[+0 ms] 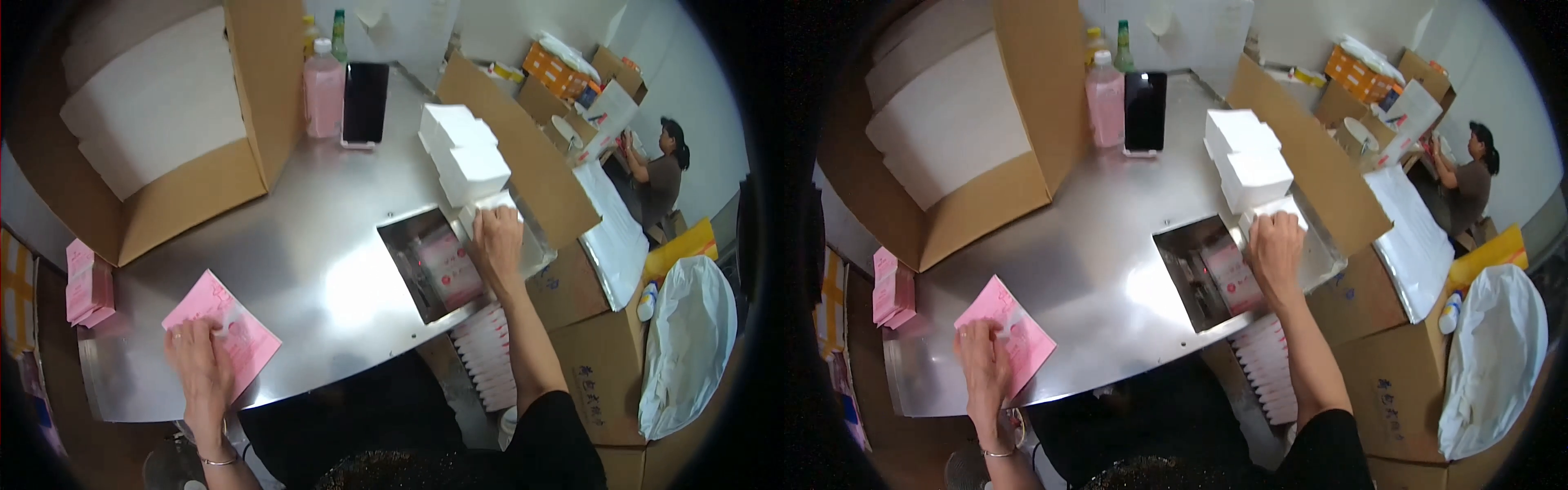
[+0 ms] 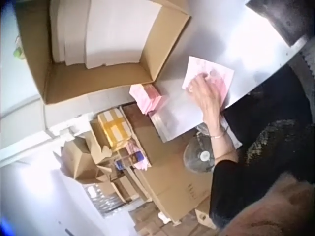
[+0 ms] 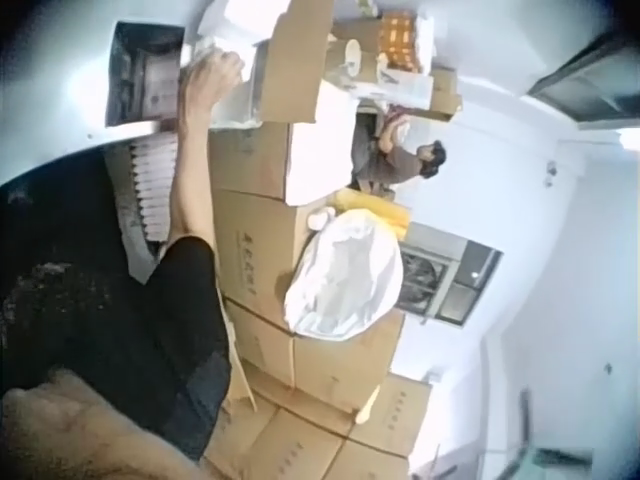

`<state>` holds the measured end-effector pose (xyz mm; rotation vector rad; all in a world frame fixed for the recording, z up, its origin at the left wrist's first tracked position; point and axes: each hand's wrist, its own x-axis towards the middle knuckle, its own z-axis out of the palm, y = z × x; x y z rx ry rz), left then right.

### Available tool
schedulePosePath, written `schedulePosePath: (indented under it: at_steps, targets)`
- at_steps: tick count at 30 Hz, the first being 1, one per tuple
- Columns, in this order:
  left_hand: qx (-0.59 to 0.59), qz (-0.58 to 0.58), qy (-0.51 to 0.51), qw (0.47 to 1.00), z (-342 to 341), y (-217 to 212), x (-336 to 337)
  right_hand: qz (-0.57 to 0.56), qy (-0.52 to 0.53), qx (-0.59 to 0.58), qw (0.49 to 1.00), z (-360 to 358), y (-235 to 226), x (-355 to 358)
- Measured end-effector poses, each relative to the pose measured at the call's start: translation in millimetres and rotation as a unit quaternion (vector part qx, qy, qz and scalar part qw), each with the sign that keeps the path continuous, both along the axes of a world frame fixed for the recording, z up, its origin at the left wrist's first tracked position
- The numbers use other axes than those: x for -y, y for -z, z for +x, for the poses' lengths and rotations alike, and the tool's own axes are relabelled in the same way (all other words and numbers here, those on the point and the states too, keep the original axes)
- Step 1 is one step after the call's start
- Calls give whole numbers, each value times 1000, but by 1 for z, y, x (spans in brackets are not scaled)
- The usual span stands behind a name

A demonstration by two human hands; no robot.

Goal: Packaging individual tissue packs and pink paper sheets into boxes and larger cardboard containers using a semi-automatic packaging machine.

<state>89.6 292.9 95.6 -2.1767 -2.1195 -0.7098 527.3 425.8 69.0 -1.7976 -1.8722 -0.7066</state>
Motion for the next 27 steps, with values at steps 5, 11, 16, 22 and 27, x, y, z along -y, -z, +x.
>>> schedulePosePath:
  at_steps: [5,11,16,22,27]
  targets:
    - [24,-15,55,998,43,-4,-7,19,-67,-92,993,5,1,6]
    - [-44,-48,-70,995,12,20,21,9,-38,-102,994,6,-1,6]
    - [16,4,5,1000,31,7,3,21,-73,-122,990,20,1,6]
    - [74,1,319,945,129,36,-28,56,-242,-90,964,-44,11,32]
    - [12,32,230,973,109,25,-27,-70,-464,-15,883,-131,9,100]
